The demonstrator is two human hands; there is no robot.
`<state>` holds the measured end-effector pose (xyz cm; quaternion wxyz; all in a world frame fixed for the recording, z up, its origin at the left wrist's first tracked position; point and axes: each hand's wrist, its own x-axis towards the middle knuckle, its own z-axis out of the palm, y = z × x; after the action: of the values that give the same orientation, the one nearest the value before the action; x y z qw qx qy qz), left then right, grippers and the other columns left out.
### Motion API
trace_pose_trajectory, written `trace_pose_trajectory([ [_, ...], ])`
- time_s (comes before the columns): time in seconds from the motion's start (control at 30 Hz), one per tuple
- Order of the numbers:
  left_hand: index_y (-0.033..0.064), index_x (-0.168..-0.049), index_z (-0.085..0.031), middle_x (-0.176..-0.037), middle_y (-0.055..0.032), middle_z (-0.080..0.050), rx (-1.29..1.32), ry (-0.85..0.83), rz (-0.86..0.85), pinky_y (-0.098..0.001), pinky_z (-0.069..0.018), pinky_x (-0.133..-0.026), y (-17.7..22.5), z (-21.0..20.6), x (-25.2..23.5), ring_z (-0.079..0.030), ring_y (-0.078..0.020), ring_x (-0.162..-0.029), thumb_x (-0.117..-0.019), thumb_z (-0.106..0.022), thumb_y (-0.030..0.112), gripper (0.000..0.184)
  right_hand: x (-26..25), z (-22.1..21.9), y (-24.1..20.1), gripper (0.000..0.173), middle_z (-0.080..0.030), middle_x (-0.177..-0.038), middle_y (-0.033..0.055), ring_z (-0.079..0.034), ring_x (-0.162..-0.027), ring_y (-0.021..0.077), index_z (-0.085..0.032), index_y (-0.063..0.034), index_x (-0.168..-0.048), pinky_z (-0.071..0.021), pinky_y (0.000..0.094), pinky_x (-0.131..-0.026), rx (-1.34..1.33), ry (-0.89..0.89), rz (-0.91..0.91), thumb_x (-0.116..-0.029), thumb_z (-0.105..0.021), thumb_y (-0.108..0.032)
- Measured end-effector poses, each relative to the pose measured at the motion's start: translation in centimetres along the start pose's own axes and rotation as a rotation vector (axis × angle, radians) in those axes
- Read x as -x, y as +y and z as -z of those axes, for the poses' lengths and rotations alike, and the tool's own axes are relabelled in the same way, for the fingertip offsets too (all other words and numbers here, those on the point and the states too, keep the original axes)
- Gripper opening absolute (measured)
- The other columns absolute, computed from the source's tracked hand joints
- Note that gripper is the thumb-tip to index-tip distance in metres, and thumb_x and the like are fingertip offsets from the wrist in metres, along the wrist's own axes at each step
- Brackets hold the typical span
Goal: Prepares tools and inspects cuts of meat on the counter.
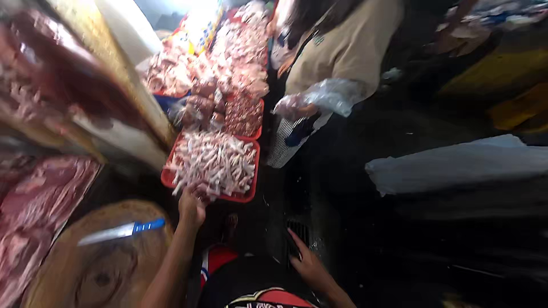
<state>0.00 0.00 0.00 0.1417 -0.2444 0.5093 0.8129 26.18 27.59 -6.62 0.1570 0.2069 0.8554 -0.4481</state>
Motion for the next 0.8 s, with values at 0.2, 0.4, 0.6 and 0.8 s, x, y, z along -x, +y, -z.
trace_pose_trajectory([
  [0.2, 0.0068, -0.116, -0.063, -0.08, -0.0074, -0.065, 0.233, 0.052, -0.029, -0.0368, -0.0589, -0.065, -5.7, 2.7, 10.3, -0.065, -0.0197, -0.067, -0.1123, -0.027, 0.041, 0.049, 1.2, -0.8, -9.4, 0.082, -0.074, -0.091, 0.0065, -0.07, -0.07, 0.0223, -0.027, -0.0235, -0.165, -0.0591, 0.05, -0.064, 0.129, -0.094, 0.434, -0.0906, -0.061, -0.02],
  [0.4, 0.0151, -0.12, -0.061, -0.087, -0.004, -0.065, 0.536, -0.06, -0.294, -0.0353, -0.0574, -0.074, -6.9, 8.2, 18.0, -0.065, -0.0167, -0.078, -0.1092, -0.019, 0.052, 0.057, 5.6, -7.2, -14.7, 0.072, -0.072, -0.08, 0.0031, -0.067, -0.062, 0.016, -0.037, -0.0114, -0.161, -0.0587, 0.0417, -0.058, 0.134, -0.229, 0.796, -0.0968, -0.063, -0.031],
  [0.6, 0.0153, -0.099, -0.068, -0.075, -0.0013, -0.064, 0.659, -0.117, -0.639, -0.032, -0.0572, -0.071, -6.3, 16.1, 25.1, -0.064, -0.0145, -0.07, -0.1054, -0.018, 0.064, 0.07, 11.6, -13.9, -17.6, 0.073, -0.07, -0.075, 0.0024, -0.064, -0.057, 0.0161, -0.037, -0.0083, -0.16, -0.0572, 0.0406, -0.054, 0.175, -0.399, 1.042, -0.0933, -0.064, -0.024],
  [0.8, 0.0061, -0.095, -0.064, -0.07, -0.003, -0.064, 0.729, 0.107, -0.757, -0.0276, -0.0562, -0.063, -5.9, 24.6, 34.9, -0.063, -0.0125, -0.063, -0.1113, -0.01, 0.043, 0.067, 19.4, -21.4, -18.9, 0.069, -0.075, -0.085, 0.0053, -0.069, -0.063, 0.0135, -0.041, -0.0049, -0.157, -0.0596, 0.0393, -0.056, 0.205, -0.53, 1.202, -0.0932, -0.059, -0.022],
])
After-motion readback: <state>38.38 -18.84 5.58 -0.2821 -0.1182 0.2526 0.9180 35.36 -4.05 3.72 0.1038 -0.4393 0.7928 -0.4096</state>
